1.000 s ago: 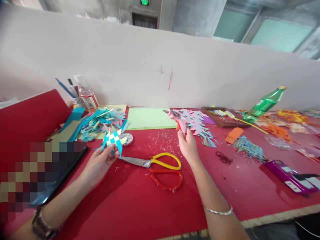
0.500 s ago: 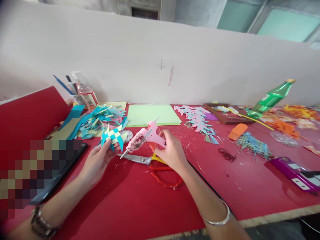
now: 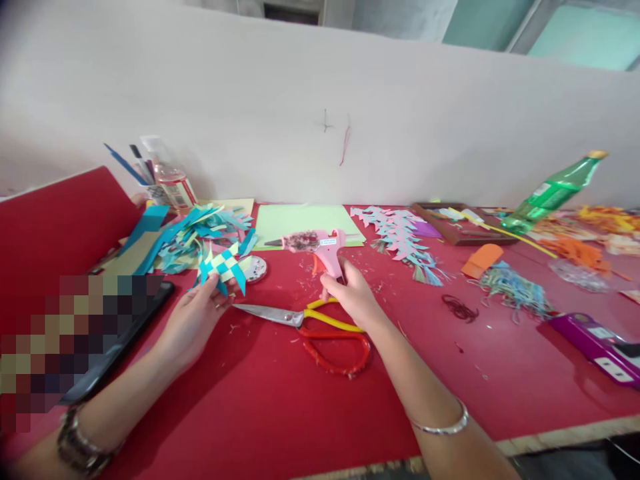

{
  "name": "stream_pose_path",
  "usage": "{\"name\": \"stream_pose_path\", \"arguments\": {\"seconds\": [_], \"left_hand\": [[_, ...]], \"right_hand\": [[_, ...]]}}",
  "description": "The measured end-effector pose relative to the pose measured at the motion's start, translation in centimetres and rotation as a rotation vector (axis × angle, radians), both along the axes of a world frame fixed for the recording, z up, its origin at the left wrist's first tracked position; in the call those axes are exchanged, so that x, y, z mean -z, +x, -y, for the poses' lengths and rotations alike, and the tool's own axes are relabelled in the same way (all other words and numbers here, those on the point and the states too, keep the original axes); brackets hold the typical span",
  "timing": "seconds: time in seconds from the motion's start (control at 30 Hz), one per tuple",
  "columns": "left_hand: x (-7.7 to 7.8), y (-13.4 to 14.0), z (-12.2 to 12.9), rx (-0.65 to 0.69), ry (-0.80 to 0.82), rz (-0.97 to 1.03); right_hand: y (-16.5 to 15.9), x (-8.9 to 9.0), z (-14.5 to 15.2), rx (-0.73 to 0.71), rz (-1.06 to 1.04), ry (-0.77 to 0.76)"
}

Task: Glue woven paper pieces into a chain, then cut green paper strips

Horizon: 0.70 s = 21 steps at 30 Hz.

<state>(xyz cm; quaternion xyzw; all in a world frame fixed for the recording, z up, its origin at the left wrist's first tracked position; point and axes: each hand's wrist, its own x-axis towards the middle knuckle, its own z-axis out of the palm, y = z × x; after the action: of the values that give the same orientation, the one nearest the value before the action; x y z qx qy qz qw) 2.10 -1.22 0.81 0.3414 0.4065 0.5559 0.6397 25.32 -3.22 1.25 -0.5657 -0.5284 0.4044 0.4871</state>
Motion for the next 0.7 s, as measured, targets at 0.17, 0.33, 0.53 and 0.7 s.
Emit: {"name": "stream_pose_path", "arguments": {"seconds": [0.17,0.33,0.53,0.7], "left_hand": [[0.0,0.0,0.1,0.051,-0.015,0.041],[0.1,-0.1,0.0,0.048,-0.104,0.085],[0.0,0.0,-0.1,0.031,-0.152,0.117],[0.0,0.0,-0.1,0.039,-0.142,0.127]], "right_hand": [[-0.6,-0.4,0.4,0.081,0.113,0.113],[-1.3,-0.5,0.7,0.269,0.384,0.215],[-1.7,-0.3,1.1,0.299,0.518,0.317],[-2.1,-0.1,1.2,0.302,0.581,0.316]]}}
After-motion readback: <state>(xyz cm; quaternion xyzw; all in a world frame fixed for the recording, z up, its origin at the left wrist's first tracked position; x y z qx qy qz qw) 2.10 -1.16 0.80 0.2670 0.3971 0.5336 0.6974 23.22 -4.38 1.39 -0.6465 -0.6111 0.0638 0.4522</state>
